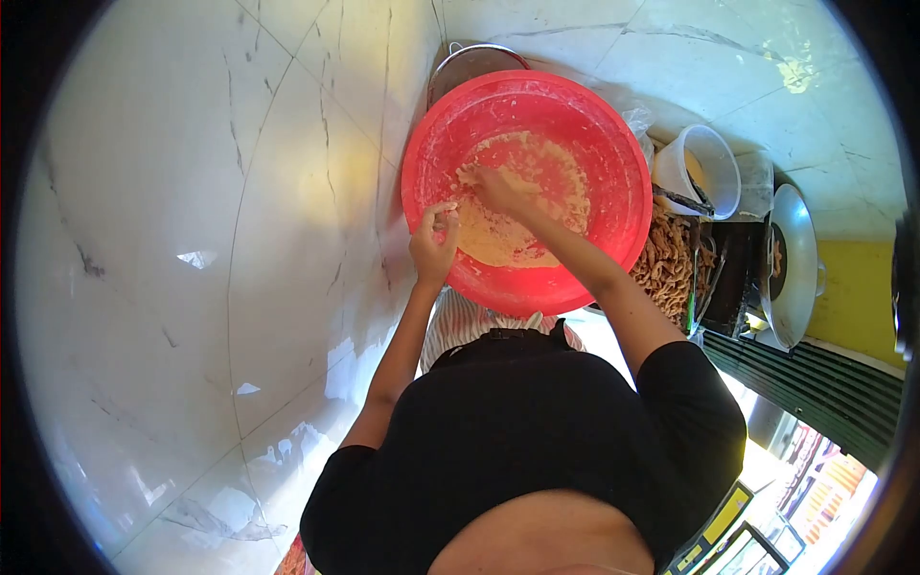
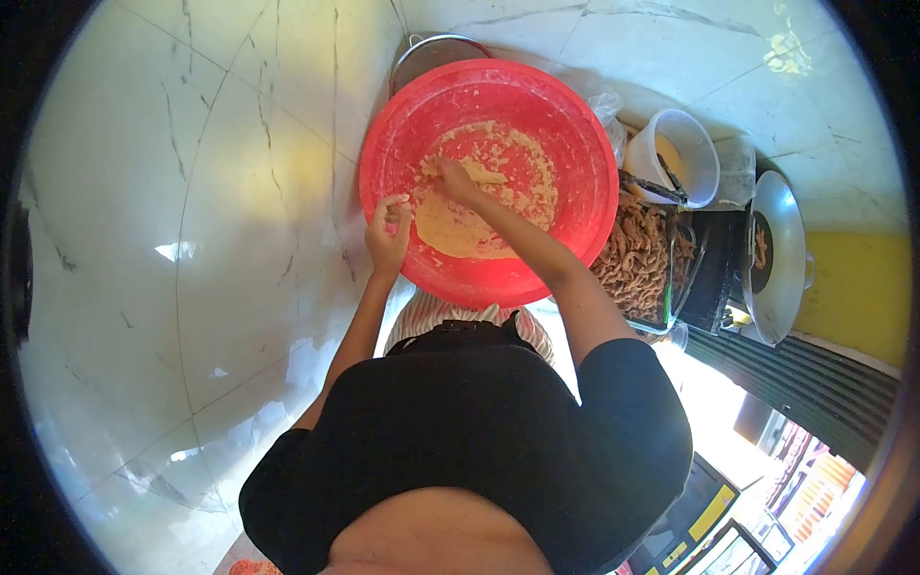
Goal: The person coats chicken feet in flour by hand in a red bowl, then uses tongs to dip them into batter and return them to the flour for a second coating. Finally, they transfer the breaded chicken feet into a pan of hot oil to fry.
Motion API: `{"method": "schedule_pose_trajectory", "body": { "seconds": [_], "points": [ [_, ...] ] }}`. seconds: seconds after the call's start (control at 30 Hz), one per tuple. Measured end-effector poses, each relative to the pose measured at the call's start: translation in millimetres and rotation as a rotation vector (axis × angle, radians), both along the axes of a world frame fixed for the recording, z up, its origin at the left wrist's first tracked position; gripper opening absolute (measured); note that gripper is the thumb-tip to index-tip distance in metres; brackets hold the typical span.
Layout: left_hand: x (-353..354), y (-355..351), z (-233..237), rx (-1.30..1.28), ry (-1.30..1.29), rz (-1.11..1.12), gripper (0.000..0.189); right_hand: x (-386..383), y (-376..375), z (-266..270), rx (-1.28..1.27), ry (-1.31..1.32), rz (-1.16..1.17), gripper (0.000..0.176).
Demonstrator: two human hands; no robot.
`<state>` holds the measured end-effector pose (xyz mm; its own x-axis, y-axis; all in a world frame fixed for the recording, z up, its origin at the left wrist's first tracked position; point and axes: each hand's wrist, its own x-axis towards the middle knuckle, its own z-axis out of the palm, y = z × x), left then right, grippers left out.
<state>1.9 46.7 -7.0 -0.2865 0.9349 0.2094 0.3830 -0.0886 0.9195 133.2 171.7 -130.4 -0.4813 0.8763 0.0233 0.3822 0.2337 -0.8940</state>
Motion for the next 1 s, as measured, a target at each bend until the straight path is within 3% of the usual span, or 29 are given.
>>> {"method": "schedule_pose_trajectory", "body": {
  "seconds": [0.03,0.07,0.13,0.27,0.43,0.57,0.63,0.77,0.83,0.93,1.0],
  "points": [
    [-0.5,0.3,-2.1,0.006,0.0,-0.003,0.013,-3.9,6.0,-26.6,0.2,-0.209,0.037,0.043],
    [-1.3,0.4,-4.2,0.01,0.001,-0.007,0.013,-9.6,-0.6,-26.2,0.199,-0.207,0.035,0.043],
    [-2.4,-0.8,-5.2,0.009,0.01,-0.012,0.013,-19.8,-27.2,-22.2,0.42,-0.335,-0.164,0.04],
    [-1.3,0.3,-5.4,0.016,0.0,-0.003,0.014,-12.2,-57.6,-11.5,0.377,-0.15,-0.084,0.035],
    [-2.6,-1.1,-3.0,-0.002,0.005,-0.018,0.014,29.6,-91.1,4.6,0.033,-0.272,0.381,0.027],
    [-1.8,-0.8,-4.6,-0.005,-0.012,0.002,0.015,45.4,-125.6,32.0,-0.063,-0.251,0.277,0.027],
    [-1.0,-0.9,-4.7,-0.007,-0.015,0.013,0.015,46.8,-126.4,66.0,-0.53,-0.398,0.325,0.035],
    [0.3,-1.1,-1.6,-0.011,-0.006,0.029,0.015,54.2,-127.3,50.5,-0.505,-0.234,0.155,0.043],
    [-0.7,-0.7,-3.8,-0.01,0.005,0.026,0.015,54.6,-102.8,70.2,-0.812,-0.468,0.186,0.046],
    [-1.4,-1.5,-4.2,-0.014,0.006,0.016,0.015,57.6,-81.7,77.1,-0.766,-0.307,0.075,0.053],
    [-0.6,-2.1,-3.3,-0.019,-0.007,0.007,0.015,55.2,-63.9,68.6,-0.643,-0.354,0.061,0.055]
  ]
}}
